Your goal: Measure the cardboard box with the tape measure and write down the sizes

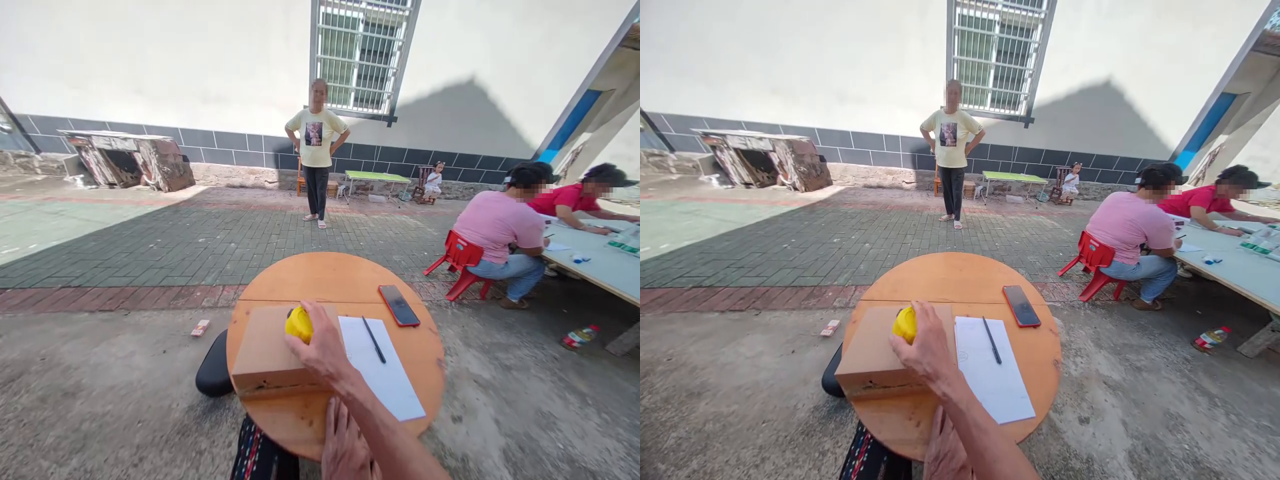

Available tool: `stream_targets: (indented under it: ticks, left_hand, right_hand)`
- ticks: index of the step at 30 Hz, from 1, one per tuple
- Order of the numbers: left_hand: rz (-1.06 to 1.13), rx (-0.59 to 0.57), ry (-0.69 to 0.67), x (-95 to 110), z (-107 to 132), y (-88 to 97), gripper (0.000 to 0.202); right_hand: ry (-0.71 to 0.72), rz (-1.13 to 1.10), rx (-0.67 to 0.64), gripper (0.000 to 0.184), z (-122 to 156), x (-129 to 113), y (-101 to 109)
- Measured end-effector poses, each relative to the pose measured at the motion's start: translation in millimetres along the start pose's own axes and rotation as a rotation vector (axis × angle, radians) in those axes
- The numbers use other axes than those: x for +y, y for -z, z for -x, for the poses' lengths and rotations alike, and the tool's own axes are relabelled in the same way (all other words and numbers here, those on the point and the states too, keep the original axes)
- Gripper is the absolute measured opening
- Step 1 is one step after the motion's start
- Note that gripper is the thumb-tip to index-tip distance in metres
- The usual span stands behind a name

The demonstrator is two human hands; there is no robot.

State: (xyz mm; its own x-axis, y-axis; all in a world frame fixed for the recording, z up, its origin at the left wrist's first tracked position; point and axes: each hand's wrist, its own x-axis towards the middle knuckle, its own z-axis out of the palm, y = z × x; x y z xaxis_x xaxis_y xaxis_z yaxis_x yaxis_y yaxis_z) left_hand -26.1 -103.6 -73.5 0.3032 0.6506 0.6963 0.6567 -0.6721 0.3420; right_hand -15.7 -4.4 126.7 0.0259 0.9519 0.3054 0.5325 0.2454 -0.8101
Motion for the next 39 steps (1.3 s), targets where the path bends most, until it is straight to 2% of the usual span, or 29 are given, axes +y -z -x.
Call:
stream_targets:
  ticks: [2,5,7,10,15,18,21,25,30,33,37,39]
  left_hand:
    - [-0.047,0.029,-0.048,-1,-1,-0.8,0.057]
    - [-0.05,0.047,-0.08,0,-5,2.6,0.053]
    - [-0.001,0.021,-0.056,0,-7,9.7,0.047]
    - [0.138,-0.01,-0.004,-3,-8,24.8,0.037]
    - [0.447,-0.04,0.186,-5,-10,57.7,0.035]
    - [0.597,-0.117,0.399,-1,-23,70.3,0.036]
    - [0.732,-0.204,0.609,-5,-44,73.6,0.042]
    - [0.871,-0.319,0.669,-15,-62,73.9,0.055]
    - [0.969,-0.404,0.742,-7,-56,87.2,0.053]
    - [1.109,-0.512,0.851,2,-52,98.0,0.057]
    - [1.319,-0.708,1.084,6,-47,103.3,0.074]
    - [1.353,-0.787,1.13,7,-41,104.5,0.073]
  right_hand:
    - [-0.143,-0.412,-0.007,0.06,19,-1,20]
    - [-0.255,-0.957,0.049,0.054,57,5,52]
    - [-0.329,-1.171,0.095,0.053,84,12,68]
    - [-0.415,-1.312,0.187,0.05,118,22,81]
    - [-0.471,-1.436,0.296,0.04,152,42,89]
    - [-0.532,-1.463,0.306,0.045,160,54,92]
    - [-0.577,-1.46,0.31,0.052,165,62,92]
    - [-0.589,-1.461,0.337,0.053,173,70,92]
    - [-0.57,-1.452,0.372,0.042,182,78,89]
    - [-0.567,-1.378,0.328,0.044,186,77,85]
    - [-0.571,-1.251,0.145,0.052,189,71,76]
    - [-0.523,-1.158,0.061,0.057,192,70,72]
